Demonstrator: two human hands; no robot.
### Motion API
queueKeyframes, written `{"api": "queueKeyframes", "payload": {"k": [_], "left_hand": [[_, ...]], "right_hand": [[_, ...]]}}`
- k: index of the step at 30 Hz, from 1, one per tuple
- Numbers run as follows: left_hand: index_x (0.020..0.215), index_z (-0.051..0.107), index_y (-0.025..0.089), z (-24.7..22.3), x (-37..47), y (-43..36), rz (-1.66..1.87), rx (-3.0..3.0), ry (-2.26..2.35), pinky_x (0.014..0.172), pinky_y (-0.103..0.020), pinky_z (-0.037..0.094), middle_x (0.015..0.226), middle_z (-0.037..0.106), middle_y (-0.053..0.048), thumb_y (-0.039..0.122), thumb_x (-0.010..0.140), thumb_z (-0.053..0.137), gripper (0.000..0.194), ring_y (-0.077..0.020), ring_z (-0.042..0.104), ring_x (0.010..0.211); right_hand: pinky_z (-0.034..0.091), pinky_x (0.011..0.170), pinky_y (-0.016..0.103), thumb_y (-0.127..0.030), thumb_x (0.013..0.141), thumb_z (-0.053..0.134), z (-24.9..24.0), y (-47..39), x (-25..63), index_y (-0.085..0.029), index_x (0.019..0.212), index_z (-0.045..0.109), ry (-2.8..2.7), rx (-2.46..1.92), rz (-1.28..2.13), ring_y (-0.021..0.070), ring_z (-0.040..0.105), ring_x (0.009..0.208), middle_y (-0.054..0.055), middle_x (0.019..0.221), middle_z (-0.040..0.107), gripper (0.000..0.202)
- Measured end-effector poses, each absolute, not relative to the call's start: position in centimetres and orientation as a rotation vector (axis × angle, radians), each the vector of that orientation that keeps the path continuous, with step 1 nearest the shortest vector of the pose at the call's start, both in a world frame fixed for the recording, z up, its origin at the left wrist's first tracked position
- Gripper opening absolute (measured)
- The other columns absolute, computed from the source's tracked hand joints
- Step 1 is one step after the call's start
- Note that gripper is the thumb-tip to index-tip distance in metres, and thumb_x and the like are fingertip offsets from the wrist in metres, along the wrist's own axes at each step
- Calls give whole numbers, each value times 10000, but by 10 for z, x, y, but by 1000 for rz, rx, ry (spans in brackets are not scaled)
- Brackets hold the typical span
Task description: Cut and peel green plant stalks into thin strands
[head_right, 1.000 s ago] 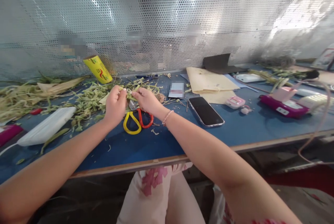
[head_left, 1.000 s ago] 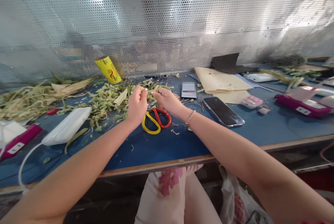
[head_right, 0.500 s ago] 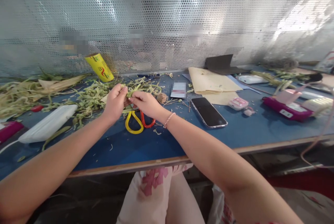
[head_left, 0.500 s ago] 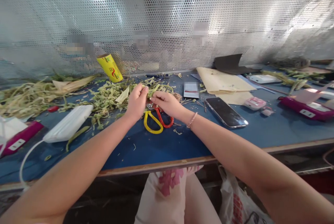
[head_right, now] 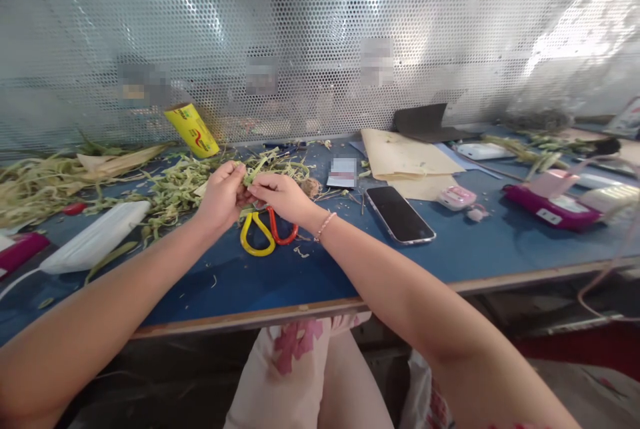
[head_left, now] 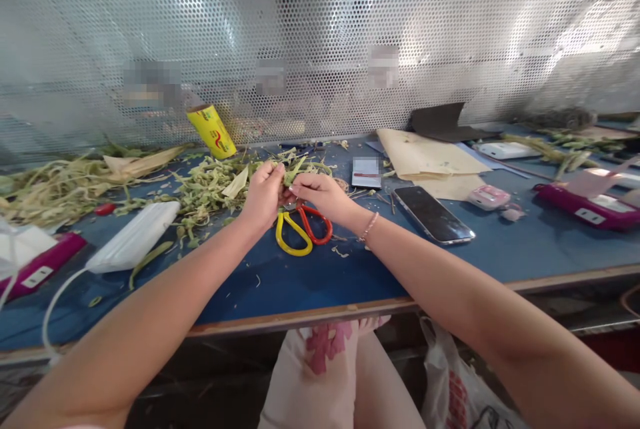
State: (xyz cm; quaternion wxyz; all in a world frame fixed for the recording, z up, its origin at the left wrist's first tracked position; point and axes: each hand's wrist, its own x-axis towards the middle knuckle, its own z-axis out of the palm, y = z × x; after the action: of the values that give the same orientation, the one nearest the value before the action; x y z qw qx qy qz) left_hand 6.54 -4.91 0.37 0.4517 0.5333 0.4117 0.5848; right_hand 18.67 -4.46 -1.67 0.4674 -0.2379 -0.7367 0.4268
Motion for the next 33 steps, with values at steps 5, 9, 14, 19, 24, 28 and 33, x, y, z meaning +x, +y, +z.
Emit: {"api": "queueKeyframes", "payload": {"k": [5,9,14,19,24,28,33], "left_hand": [[577,329,207,5,67,-49,1431,1298,1042,351,-190,314,374,268,90,307,765,531,294,-68,315,305],[583,333,210,0,63,-45,1436,1391,1035,350,-195,307,393,260,92,337,745,550,300,-66,299,306],[574,359,205,-2,48,-39,1393,1670,1113,367,-200,234,406,284,81,335,741,552,286,-66,279,336],[531,395,188,2,40,-38,1239,2073,1239,424,-226,188,420,291,63,327,741,546,294,-77,273,401],[551,362,189,2,42,-41,1144,2341,1338,483,-241,226,449,297,57,283,783,463,270,-96,306,458],[725,470,187,-1,42,-39,1125,2295,1321,520,-249,276,508,399,49,280,807,414,136,-110,377,484],[785,456,190,-5,40,-35,1165,2168,1221,523,-241,303,539,424,48,260,807,403,91,-105,389,489]], "right_hand": [[453,647,237,-247,789,470,-19,-41,190,-173,607,459,-1854,-548,1024,91,523,667,-19,669,488,197],[412,605,236,-272,810,444,-18,-42,193,-179,611,428,-1939,-539,914,89,472,612,-28,638,433,220],[360,602,255,-268,839,419,-11,-51,198,-195,575,358,-2193,-601,389,103,387,582,-26,589,377,281],[394,756,316,-233,837,459,-10,-52,204,-177,779,494,-2160,-634,-122,163,478,799,57,803,528,87],[397,808,344,-296,866,465,-17,-42,203,-126,863,541,-2337,-782,-356,191,518,853,92,856,582,186],[403,773,318,-264,904,395,-16,-41,201,-126,821,538,-2400,-840,-417,167,534,798,73,794,581,215],[414,707,281,-278,891,436,-16,-41,202,-125,867,519,-2372,-892,-363,154,538,793,77,828,584,176]]}}
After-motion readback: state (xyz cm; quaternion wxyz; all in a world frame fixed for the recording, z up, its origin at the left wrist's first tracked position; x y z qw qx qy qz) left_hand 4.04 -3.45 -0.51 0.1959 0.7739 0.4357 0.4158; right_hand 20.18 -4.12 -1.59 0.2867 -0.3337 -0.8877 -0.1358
